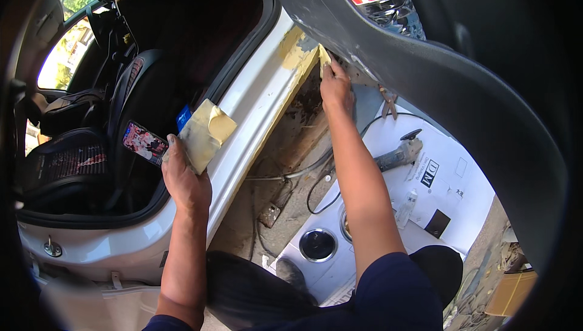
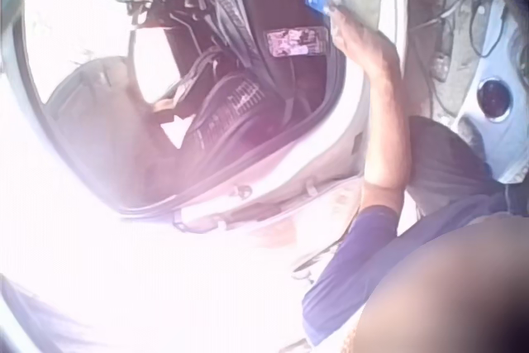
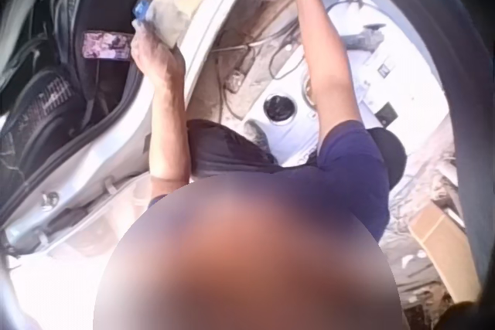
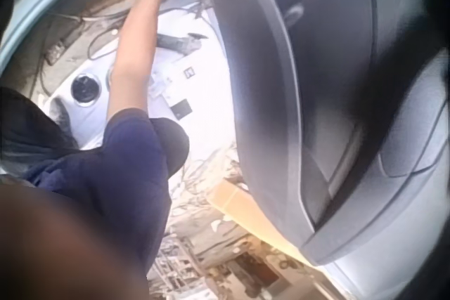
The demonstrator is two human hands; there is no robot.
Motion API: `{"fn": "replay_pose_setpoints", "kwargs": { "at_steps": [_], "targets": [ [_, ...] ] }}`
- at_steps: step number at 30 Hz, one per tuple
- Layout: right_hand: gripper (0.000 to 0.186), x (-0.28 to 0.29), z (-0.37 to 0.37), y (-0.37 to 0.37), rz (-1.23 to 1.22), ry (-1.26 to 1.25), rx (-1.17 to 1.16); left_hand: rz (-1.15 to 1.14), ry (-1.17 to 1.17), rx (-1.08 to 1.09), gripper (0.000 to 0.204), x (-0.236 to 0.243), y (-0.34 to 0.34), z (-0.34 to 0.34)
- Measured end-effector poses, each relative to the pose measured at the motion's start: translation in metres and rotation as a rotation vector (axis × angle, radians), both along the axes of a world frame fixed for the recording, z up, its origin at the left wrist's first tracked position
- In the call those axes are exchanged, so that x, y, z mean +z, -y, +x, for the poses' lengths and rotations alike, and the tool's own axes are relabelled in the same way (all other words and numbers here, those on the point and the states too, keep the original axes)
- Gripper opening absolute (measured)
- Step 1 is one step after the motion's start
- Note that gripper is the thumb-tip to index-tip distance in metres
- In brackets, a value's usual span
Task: The person applies a yellow body filler to the lower edge of a white car door using a spreader and a backing block. They repeatedly scoop filler from a container and smooth it along the door sill.
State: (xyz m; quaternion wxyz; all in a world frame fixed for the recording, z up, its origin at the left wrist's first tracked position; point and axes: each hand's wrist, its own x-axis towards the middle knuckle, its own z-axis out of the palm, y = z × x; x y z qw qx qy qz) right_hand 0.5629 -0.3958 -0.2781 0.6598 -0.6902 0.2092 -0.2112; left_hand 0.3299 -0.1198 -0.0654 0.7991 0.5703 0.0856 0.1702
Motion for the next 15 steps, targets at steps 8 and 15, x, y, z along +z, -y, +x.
{"fn": "replay_pose_setpoints", "kwargs": {
  "at_steps": [8, 15],
  "targets": [
    [0.050, -0.007, -0.045, -0.065, 0.069, 0.174, 0.095, 0.044, -0.014, 0.005, 0.036, 0.001, -0.002, -0.002],
    [0.042, -0.025, -0.122, -0.112, -0.030, 0.276, 0.123, 0.005, -0.019, 0.044, 0.036, -0.002, 0.006, 0.000]
  ]
}}
